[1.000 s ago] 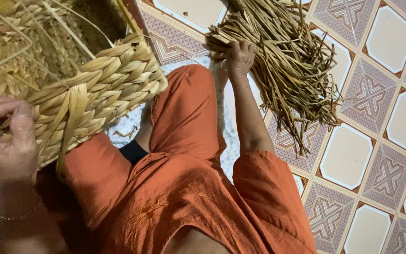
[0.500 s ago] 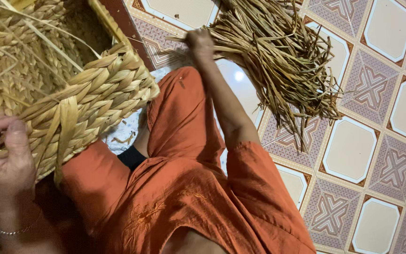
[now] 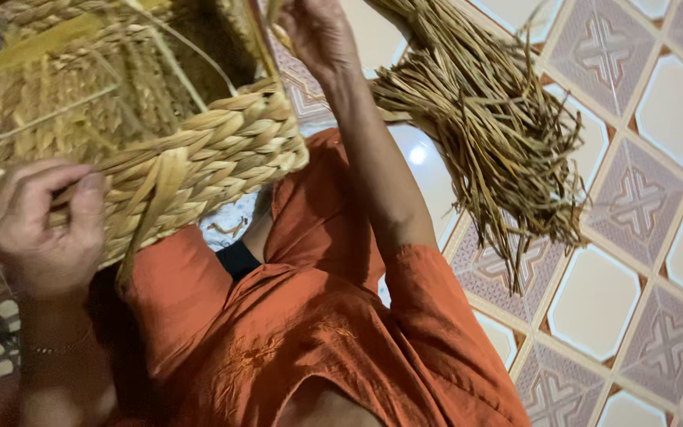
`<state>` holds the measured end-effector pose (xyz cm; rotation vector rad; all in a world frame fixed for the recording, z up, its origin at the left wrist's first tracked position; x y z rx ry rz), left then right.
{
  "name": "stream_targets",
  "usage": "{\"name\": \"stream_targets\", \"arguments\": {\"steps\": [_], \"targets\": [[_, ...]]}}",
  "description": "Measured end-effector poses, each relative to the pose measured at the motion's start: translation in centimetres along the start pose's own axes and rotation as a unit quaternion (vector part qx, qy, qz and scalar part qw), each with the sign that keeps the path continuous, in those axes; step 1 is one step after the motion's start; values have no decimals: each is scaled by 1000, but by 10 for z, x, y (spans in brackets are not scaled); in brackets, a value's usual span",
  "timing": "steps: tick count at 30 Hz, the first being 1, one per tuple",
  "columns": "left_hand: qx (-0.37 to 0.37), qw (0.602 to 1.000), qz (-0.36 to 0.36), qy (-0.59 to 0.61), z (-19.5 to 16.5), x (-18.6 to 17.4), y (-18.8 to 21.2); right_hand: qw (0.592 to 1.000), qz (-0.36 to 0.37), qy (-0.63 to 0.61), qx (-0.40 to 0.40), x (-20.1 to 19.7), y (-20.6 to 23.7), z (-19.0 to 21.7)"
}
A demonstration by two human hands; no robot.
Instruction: The person weaves dried plant fibers into a basket frame using shears to trim excess material. They sit on the floor, repeatedly threading and cutting the fibers to shape the basket's edge.
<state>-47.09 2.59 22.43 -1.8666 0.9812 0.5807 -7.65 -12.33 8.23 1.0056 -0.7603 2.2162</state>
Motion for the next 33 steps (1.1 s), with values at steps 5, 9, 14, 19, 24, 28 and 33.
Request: {"name": "stream_targets", "arguments": {"steps": [5,9,14,19,24,28,33], "targets": [[14,1000,-7,-11,-11,3,-12,973,-82,176,-125,34,31,57],[6,999,-25,-37,-16,6,-15,901,-34,367,-230,115,116,87],[56,994,-62,-69,-22,9,-26,840,163,516,-46,198,171,13],[35,990,-58,-124,-43,-7,5,848,176,499,-31,230,169,-45],[-22,995,-71,71,-41,3,17,794,253,539,-122,253,170,-60],[-193,879,-134,416,19,3,29,748,240,594,-176,243,155,-46],[-144,741,-317,574,80,-67,59,653,94,707,-255,214,132,-5]]}}
Point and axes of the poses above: each hand's wrist, its own y-axis away from the middle knuckle, its own x-axis out of the palm, z = x × y, the point moved 6 cm from there along -y, towards the middle knuckle, and after that the axes turned 2 degrees about z, right-handed, at the moved point
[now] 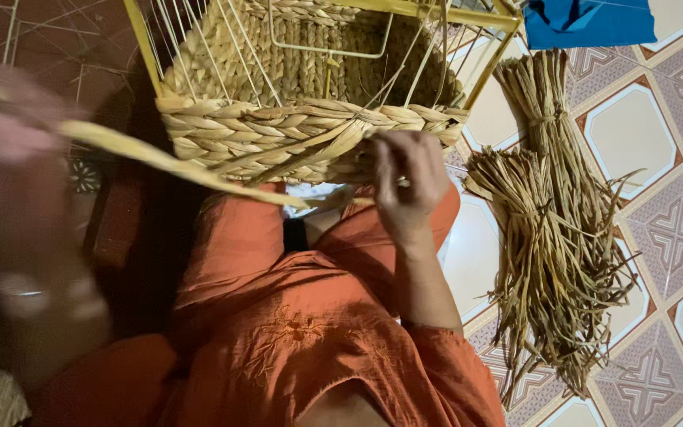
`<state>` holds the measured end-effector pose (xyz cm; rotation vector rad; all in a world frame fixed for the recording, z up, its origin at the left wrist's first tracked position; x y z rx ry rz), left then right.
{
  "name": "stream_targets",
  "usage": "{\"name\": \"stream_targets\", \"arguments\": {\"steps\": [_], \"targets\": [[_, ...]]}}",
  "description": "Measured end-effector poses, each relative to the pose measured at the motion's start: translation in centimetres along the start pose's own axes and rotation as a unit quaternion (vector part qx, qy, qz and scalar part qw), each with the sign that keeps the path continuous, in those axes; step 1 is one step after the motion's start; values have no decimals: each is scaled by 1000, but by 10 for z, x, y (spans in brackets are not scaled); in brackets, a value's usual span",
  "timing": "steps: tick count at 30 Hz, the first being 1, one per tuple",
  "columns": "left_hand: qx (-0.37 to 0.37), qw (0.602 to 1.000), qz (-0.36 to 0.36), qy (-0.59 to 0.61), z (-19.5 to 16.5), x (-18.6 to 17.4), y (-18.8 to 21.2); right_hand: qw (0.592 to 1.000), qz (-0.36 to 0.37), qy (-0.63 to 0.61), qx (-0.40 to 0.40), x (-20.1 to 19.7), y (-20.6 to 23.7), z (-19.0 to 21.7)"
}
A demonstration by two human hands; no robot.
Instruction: The person weaves dried plant fibers into a basket frame using shears to trim excess material. They sit on the floor, repeatedly threading and cutting the fibers to shape the basket's edge.
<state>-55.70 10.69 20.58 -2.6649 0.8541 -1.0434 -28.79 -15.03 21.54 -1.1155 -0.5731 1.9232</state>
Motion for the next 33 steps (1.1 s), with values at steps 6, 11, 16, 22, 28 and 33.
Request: {"name": "stream_targets", "arguments": {"steps": [6,11,16,22,28,33], "targets": [[127,992,15,-24,-45,14,-7,1000,-6,11,-21,-2,-12,-2],[225,935,60,-268,-48,56,-1,998,24,40,-33,3,-25,5],[339,701,221,-588,-7,106,11,999,42,1,-16,4,-27,8],[359,707,268,-548,85,147,21,997,21,-10,-74,1,-25,18],[331,716,302,-535,93,174,7,994,35,-13,-99,-2,-26,28],[299,678,330,-584,101,172,5,994,28,-25,-100,0,-32,26]]}}
Point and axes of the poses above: each hand's wrist, its own y-axis away from the middle knuckle, its own x-axis out of the palm, z = x × y, the point moved 6 cm from there along -y, towards the middle knuckle, and after that the axes turned 2 degrees about z, right-handed, at the moved point
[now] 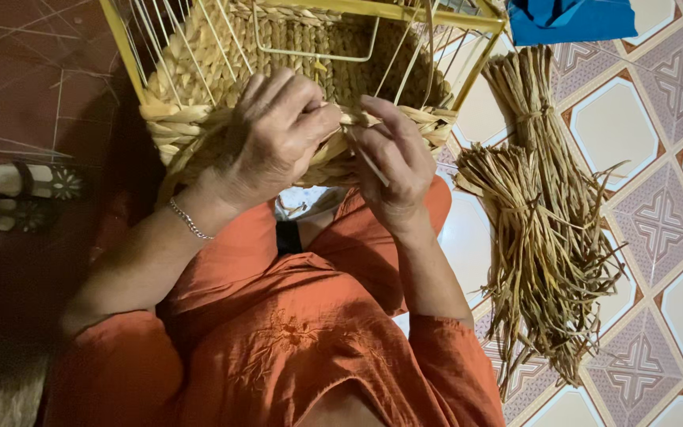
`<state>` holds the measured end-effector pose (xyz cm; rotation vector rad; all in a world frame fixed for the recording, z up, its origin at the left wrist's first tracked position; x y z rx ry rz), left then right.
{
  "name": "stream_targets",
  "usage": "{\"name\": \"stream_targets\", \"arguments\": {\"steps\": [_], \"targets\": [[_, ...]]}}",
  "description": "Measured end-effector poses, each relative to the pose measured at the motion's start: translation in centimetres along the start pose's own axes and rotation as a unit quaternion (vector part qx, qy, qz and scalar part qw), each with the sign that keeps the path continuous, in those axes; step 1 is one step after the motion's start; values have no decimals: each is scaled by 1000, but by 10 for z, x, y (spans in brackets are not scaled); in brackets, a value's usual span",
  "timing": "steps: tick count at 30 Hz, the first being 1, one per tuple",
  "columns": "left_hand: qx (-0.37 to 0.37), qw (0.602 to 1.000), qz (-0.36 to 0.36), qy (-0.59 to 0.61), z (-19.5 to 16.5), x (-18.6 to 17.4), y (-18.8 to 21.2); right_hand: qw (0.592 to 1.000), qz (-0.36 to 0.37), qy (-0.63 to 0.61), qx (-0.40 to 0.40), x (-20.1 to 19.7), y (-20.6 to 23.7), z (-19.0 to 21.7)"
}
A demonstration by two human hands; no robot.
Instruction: The person weaves dried plant fibers into a basket frame using shears to trim excess material. They sit on the floor, repeatedly threading and cutting the fibers to shape the basket's edge.
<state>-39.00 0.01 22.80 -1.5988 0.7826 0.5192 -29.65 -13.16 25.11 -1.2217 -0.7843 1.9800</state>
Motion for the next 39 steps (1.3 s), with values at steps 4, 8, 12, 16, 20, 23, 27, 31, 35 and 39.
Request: {"name": "stream_targets", "arguments": {"steps": [4,8,12,16,20,23,27,31,35,39], "targets": [[37,995,-32,-89,-7,4,4,1000,11,22,7,6,-4,-12],[33,993,-51,-103,-23,-14,21,999,7,-6,54,8,-5,-22],[-55,987,58,-136,-27,-21,50,996,-10,57,65,14,-7,-20],[-72,977,92,-179,-25,-22,61,997,33,72,-22,24,-10,-3],[-91,981,106,-136,-21,-46,57,994,105,-19,-15,17,-12,-3],[-99,980,109,-132,-13,-77,49,990,140,-18,-11,14,-11,-3],[-52,966,-3,-253,-6,-92,20,993,113,3,-18,23,-11,-4],[34,927,-156,-339,-34,-91,13,998,53,13,15,27,-10,-8],[108,979,-151,-84,-68,-53,22,999,32,16,39,28,-9,-8],[-41,993,-108,24,-25,-7,13,994,-12,-75,85,30,-10,-15]]}}
Point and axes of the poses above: each hand's wrist, its own y-axis away from the middle knuckle, its own x-axis out of the palm, z = x × y, the point moved 6 cm from there along -y, towards the middle knuckle, and after that the axes turned 2 degrees about z, right-handed, at the moved point
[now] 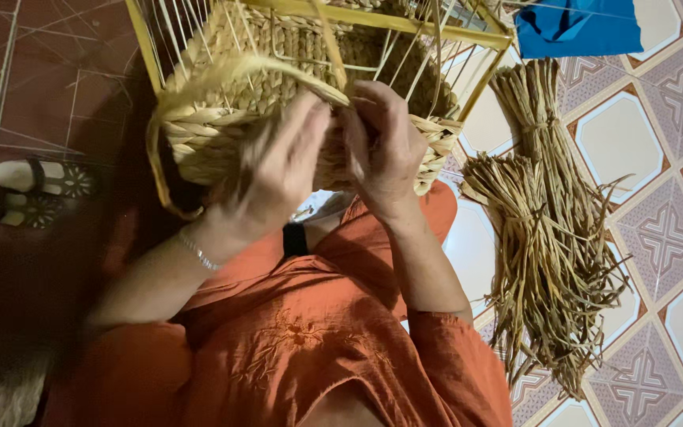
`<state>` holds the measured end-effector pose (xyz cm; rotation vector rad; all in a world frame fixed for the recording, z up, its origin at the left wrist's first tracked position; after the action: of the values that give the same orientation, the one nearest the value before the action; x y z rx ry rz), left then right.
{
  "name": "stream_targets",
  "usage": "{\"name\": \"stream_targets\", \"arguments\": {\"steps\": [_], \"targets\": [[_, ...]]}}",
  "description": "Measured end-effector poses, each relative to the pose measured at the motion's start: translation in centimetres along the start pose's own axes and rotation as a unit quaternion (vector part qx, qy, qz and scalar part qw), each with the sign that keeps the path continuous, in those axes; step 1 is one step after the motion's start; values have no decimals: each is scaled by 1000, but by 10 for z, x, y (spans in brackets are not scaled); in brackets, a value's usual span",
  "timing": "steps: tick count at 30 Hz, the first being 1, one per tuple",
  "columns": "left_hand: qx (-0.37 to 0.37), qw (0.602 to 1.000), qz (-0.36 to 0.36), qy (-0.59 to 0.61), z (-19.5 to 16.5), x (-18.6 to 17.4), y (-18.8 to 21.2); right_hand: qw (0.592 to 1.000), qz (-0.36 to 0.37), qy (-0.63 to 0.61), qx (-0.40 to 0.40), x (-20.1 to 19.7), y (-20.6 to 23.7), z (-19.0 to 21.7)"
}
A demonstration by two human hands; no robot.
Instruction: The person weaves dried plant fibers into a basket frame using shears to trim excess material. They sit on the floor, repeatedly threading and cutting the fibers to shape the basket's edge.
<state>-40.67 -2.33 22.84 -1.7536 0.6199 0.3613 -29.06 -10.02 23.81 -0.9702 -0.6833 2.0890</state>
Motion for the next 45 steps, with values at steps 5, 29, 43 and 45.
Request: {"name": "stream_targets", "arguments": {"steps": [5,29,43,45], "targets": [[-77,996,38,-3,32,9,0,992,-68,89,-52,7,2,6],[-61,976,129,166,76,25,-7,988,14,145,-44,11,-3,13],[-277,910,64,302,68,10,3,992,19,111,-52,5,3,6],[-205,946,45,248,61,-1,-1,991,36,116,-56,4,4,4]]}}
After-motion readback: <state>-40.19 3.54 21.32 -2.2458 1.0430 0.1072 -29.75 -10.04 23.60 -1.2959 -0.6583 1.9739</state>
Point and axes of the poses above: each hand's wrist, its own y-axis away from the middle knuckle, its own x-axis out of the palm, z = x × y, the point moved 6 cm from there along -y, towards the middle knuckle, and after that the axes turned 2 degrees about z, right-handed, at the moved point
